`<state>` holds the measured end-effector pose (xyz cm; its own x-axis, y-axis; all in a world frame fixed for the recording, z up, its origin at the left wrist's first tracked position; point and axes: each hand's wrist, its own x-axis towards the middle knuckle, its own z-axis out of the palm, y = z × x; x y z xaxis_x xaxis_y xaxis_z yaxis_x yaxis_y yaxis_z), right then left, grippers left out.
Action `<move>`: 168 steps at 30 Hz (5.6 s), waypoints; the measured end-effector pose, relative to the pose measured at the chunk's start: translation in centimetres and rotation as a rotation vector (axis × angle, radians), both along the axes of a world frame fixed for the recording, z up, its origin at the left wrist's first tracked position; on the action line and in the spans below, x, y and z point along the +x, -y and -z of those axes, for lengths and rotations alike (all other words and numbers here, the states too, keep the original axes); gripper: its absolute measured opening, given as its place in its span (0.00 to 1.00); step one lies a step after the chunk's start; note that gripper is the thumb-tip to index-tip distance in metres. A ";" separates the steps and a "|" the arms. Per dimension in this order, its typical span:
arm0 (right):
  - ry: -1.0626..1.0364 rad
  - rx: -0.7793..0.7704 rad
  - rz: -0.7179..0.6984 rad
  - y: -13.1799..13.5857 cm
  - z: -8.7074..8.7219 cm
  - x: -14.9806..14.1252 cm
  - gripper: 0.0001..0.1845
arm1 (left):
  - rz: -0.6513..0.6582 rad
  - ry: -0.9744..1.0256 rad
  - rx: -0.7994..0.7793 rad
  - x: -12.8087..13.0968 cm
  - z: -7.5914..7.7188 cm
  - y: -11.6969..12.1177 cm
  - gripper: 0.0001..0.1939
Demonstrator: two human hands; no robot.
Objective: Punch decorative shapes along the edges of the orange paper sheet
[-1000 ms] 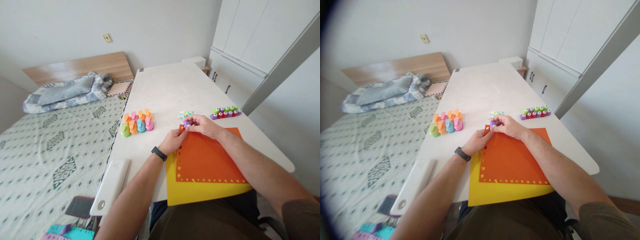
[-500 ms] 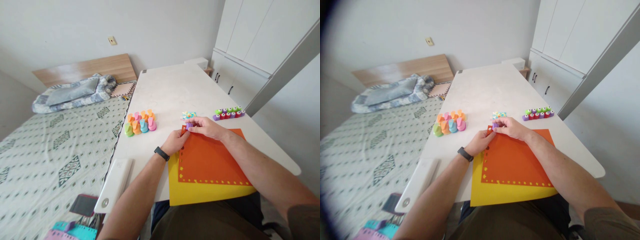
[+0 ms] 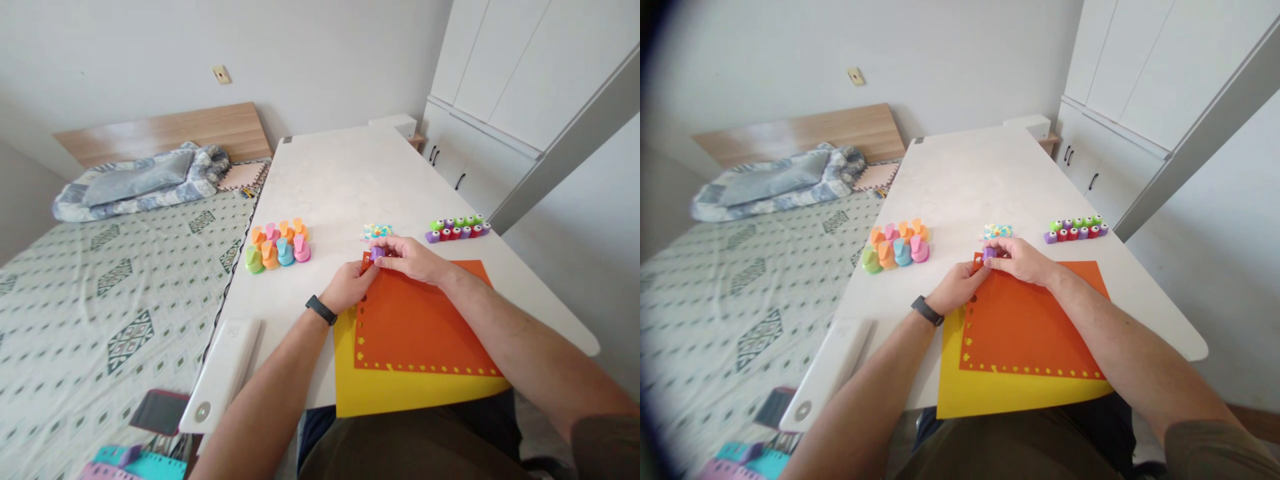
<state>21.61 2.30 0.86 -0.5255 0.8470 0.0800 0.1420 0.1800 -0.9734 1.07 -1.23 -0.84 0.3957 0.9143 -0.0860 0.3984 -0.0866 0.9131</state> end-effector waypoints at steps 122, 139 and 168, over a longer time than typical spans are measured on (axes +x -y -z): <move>0.007 -0.060 0.492 -1.6 1.0 0.2 0.25 | 0.096 -0.593 0.772 0.3 -1.3 1.9 0.18; -0.002 -0.082 0.497 -1.7 1.5 0.3 0.28 | 0.135 -0.650 0.816 0.6 -1.7 2.3 0.17; 0.040 -0.073 0.620 -1.9 3.5 0.5 0.19 | -0.061 -0.408 0.721 -5.5 -3.5 18.4 0.17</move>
<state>22.10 4.19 -2.68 0.0647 0.9979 0.0007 0.2350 -0.0146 -0.9719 -4.43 -19.67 2.63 0.4084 0.8188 0.4034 0.7091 -0.5629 0.4246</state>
